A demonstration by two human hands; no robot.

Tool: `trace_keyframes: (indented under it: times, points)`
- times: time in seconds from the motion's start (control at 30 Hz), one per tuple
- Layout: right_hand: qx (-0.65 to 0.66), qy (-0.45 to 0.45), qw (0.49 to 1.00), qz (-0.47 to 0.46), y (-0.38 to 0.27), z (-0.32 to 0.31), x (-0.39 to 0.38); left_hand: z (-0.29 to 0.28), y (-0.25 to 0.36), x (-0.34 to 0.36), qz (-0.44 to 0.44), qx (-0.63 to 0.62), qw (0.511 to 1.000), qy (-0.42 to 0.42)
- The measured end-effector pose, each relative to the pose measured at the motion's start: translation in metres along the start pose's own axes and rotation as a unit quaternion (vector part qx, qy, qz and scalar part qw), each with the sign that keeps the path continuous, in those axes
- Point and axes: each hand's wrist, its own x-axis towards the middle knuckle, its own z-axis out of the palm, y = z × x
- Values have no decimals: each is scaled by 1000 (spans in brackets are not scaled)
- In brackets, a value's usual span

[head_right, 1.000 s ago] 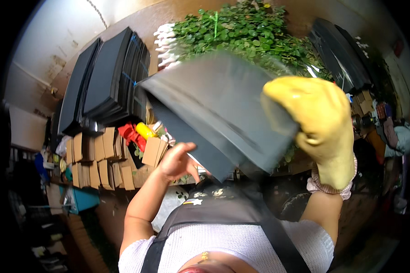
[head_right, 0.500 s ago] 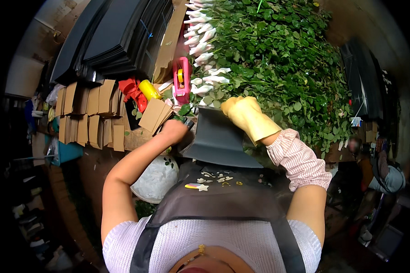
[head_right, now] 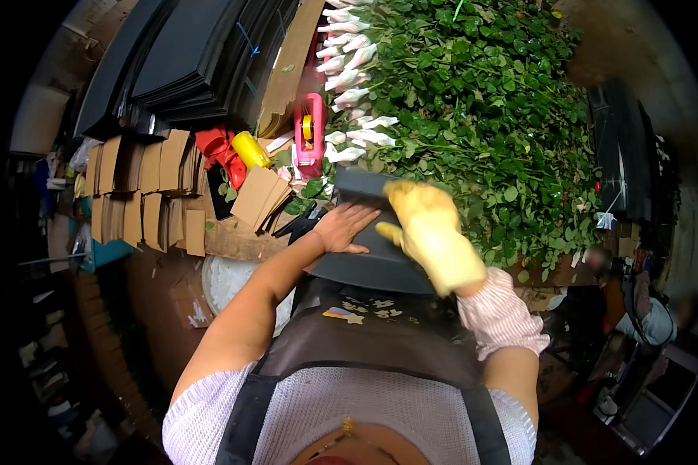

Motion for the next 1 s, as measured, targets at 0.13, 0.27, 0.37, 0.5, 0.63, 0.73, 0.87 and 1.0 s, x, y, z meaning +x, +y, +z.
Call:
trace_keyframes:
  times: [0.13,0.27,0.37,0.5,0.63,0.73,0.87,1.0]
  points:
    - [-123,-110,985,44,29,73,25,-4,-1,4,-6,0,1000,-5]
    - [-83,-86,993,-6,13,46,24,0,0,-1,-13,25,1000,-10]
    - [31,-74,991,-109,-26,11,8,4,-2,-2,-18,-16,1000,-8]
    - [18,-340,940,-23,-60,84,-35,-3,2,-5,1,-20,999,26]
    - [26,-328,943,-46,-76,85,-17,-7,0,-3,10,31,999,10]
    - [126,-232,954,-140,-98,93,27,7,-2,-5,6,38,997,70]
    - [137,-141,965,-174,-107,163,88,13,-4,7,73,133,988,-6]
    - [86,-24,960,-264,-124,211,143,10,-16,-14,15,63,997,-35]
